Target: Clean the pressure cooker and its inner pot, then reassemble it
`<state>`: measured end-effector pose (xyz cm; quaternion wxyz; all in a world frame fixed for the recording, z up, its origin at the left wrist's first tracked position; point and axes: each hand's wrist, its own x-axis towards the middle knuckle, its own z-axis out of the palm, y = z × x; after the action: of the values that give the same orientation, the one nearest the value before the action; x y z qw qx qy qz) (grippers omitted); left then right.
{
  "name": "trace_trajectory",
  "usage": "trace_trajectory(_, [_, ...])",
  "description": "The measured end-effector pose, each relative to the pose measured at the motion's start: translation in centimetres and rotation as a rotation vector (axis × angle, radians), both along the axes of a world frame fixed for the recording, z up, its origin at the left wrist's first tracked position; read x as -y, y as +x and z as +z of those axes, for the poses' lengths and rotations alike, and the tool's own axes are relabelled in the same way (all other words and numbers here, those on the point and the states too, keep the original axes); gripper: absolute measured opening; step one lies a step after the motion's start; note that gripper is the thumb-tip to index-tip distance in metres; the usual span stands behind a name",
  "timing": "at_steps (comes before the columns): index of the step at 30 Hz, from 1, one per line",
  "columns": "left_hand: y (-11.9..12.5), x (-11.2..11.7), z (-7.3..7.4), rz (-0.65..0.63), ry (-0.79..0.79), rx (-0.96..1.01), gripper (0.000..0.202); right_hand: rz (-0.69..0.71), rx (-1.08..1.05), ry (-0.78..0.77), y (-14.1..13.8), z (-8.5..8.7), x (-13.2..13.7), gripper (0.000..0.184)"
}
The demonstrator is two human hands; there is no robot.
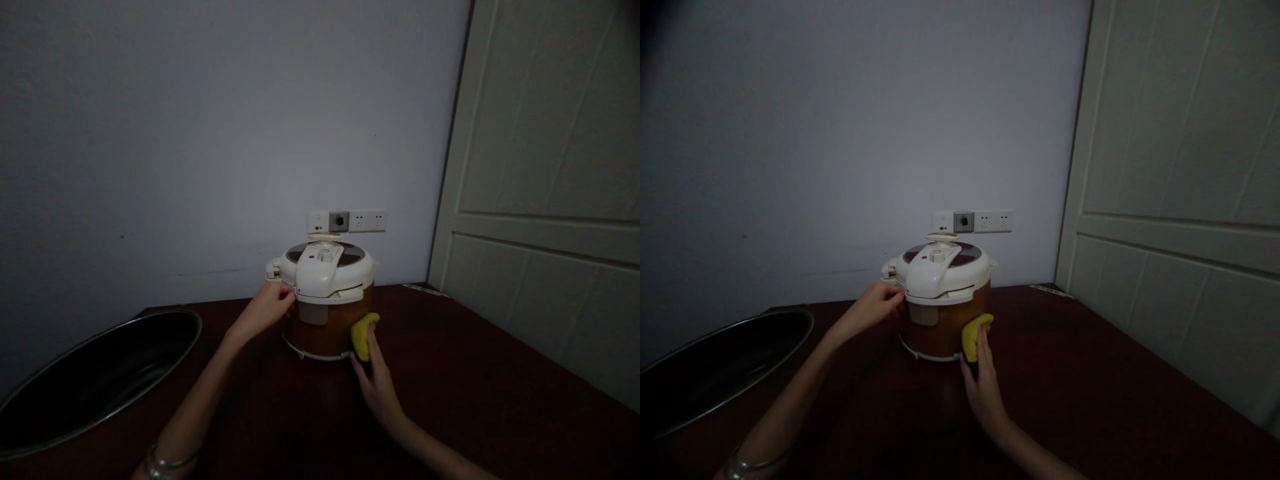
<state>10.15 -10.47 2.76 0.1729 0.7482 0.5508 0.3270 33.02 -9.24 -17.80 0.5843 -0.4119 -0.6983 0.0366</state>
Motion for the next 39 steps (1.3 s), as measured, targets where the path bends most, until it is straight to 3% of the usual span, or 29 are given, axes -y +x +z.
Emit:
trace_trajectory(3, [0.0, 0.0, 0.0, 0.001, 0.009, -0.002, 0.025, 0.069, 0.319, 0.171, 0.7, 1.0, 0.9, 0.063])
trace_trajectory(7, [-0.1, 0.1, 0.0, -0.004, 0.002, -0.001, 0.026, 0.179, 0.803, 0.472, 4.1, 3.6, -1.1, 0.046])
trace_trajectory(11, [-0.2, 0.1, -0.1, -0.024, -0.014, 0.016, 0.027, 0.258, 1.045, 0.552, 6.3, 5.1, -2.7, 0.039])
trace_trajectory(14, [-0.2, 0.1, -0.1, -0.020, -0.021, 0.029, 0.028, 0.306, 1.101, 0.602, 4.5, 5.5, -2.6, 0.035])
trace_trajectory(19, [-0.1, 0.3, -0.3, -0.027, -0.007, 0.041, 0.029, 0.322, 1.131, 0.659, -2.9, 5.5, -1.8, 0.024])
trace_trajectory(21, [-0.2, 0.4, -0.3, -0.040, -0.013, 0.041, 0.029, 0.313, 1.130, 0.657, -4.4, 5.4, -1.7, 0.022])
trace_trajectory(24, [-0.4, 0.6, -0.2, -0.064, -0.030, 0.041, 0.029, 0.306, 1.105, 0.702, -2.6, 4.9, -1.8, 0.024])
trace_trajectory(29, [-0.4, 0.5, -0.1, -0.068, -0.053, 0.044, 0.029, 0.227, 1.100, 0.625, 6.7, 3.5, -2.9, 0.034])
trace_trajectory(32, [-0.3, 0.3, -0.2, -0.071, -0.056, 0.077, 0.029, 0.125, 1.089, 0.533, 10.5, 3.2, -3.4, 0.038])
trace_trajectory(35, [-0.6, 0.0, -0.5, -0.088, -0.042, 0.086, 0.029, 0.159, 1.061, 0.520, 10.3, 3.3, -2.7, 0.038])
trace_trajectory(39, [-2.1, 0.1, -0.9, -0.087, -0.064, -0.041, 0.029, 0.355, 1.032, 0.559, 5.7, 3.8, 0.1, 0.036])
